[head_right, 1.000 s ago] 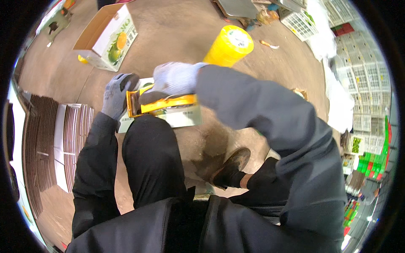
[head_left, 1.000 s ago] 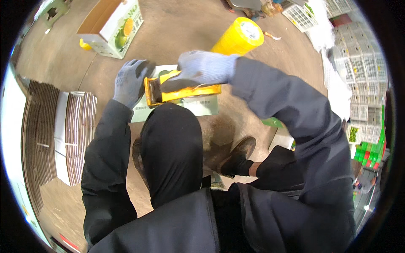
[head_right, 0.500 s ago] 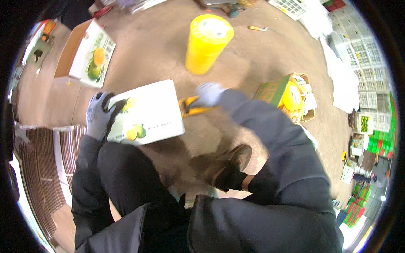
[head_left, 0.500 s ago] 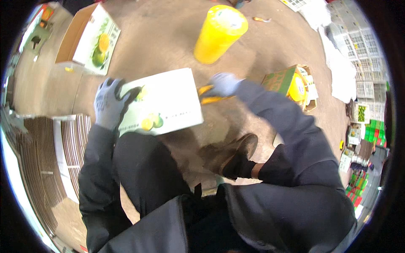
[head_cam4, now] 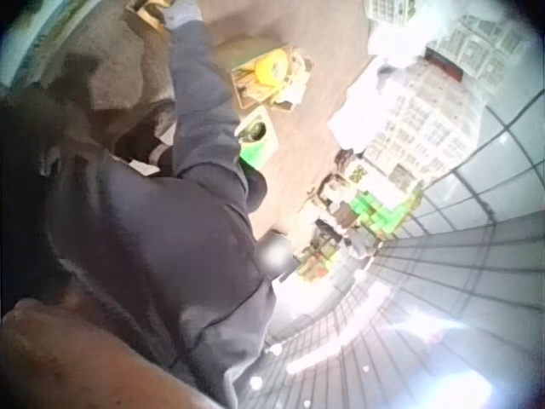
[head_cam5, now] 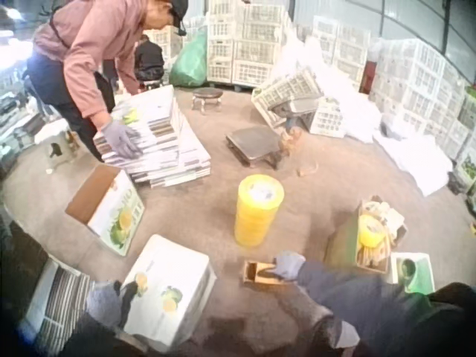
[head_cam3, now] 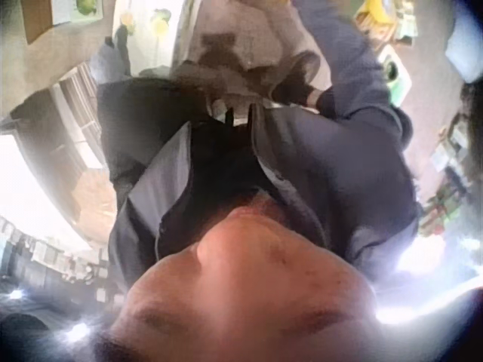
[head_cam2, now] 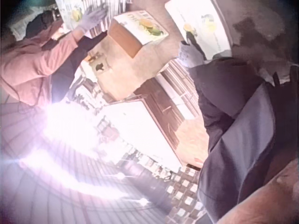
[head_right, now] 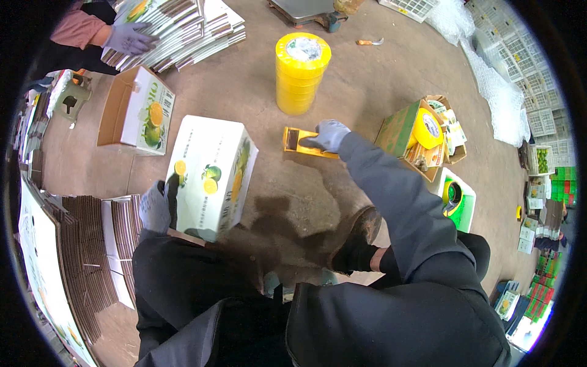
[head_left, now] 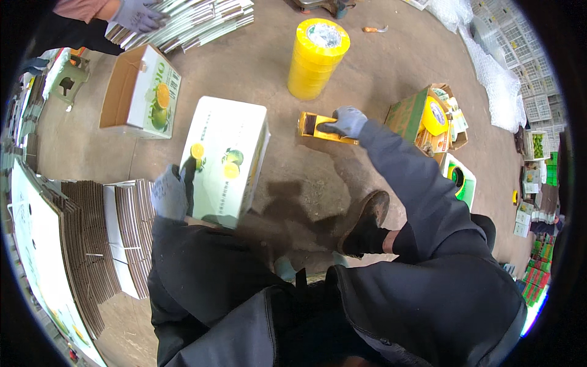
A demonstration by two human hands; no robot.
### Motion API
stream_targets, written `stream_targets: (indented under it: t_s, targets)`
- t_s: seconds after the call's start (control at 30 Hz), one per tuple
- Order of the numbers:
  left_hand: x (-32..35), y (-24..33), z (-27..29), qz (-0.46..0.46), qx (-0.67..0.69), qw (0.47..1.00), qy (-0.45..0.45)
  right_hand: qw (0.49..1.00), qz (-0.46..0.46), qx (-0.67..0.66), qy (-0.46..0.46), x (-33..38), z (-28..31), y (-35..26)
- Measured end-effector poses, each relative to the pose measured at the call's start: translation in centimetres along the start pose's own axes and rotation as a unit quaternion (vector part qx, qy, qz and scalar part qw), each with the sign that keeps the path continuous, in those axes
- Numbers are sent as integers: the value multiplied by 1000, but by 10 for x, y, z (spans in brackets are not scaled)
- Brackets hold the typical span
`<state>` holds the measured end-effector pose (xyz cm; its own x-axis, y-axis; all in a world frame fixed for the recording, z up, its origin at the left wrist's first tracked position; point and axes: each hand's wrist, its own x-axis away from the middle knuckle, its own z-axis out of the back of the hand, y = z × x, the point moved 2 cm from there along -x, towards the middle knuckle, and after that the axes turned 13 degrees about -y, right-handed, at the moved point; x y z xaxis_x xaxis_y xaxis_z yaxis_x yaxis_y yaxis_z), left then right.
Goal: The person assembles flat-packed cardboard boxes and seals them with a handheld tape dispenser. They repeatedly pick up a box, fold it into shape, and apply tape to the seams before placing the finished box aside.
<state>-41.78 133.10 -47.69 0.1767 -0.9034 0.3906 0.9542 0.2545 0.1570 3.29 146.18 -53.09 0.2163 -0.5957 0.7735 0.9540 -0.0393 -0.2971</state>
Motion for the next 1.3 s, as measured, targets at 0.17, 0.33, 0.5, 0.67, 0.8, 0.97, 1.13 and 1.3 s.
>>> stream_targets:
  t_s: [0.17, 0.33, 0.5, 0.67, 0.8, 0.97, 1.13, 1.3]
  targets:
    - [36, 11, -9, 51, 159, 979, -118, 951, 174, -255, 5, 59, 38, 1]
    - [43, 50, 48, -87, 197, 972, 90, 931, 297, -207, -44, 107, 56, -58]
    - [44, 102, 80, -312, 552, 709, -308, 911, 367, -158, -104, 136, 56, -135]
    - [67, 72, 85, -240, 588, 705, -315, 904, 407, -72, -110, 150, 59, -171]
    - [67, -24, 75, -173, 576, 784, -154, 913, 388, -18, -122, 133, 63, -133]
    - [39, -186, -3, 81, 579, 803, -118, 976, 180, 17, -117, 58, 43, -35]
    - [-21, -139, -189, -29, 392, 919, -9, 980, 8, 81, -181, -16, -29, -48]
    - [-47, -59, -287, -129, 459, 873, -102, 947, 74, 270, -161, -42, -103, -130]
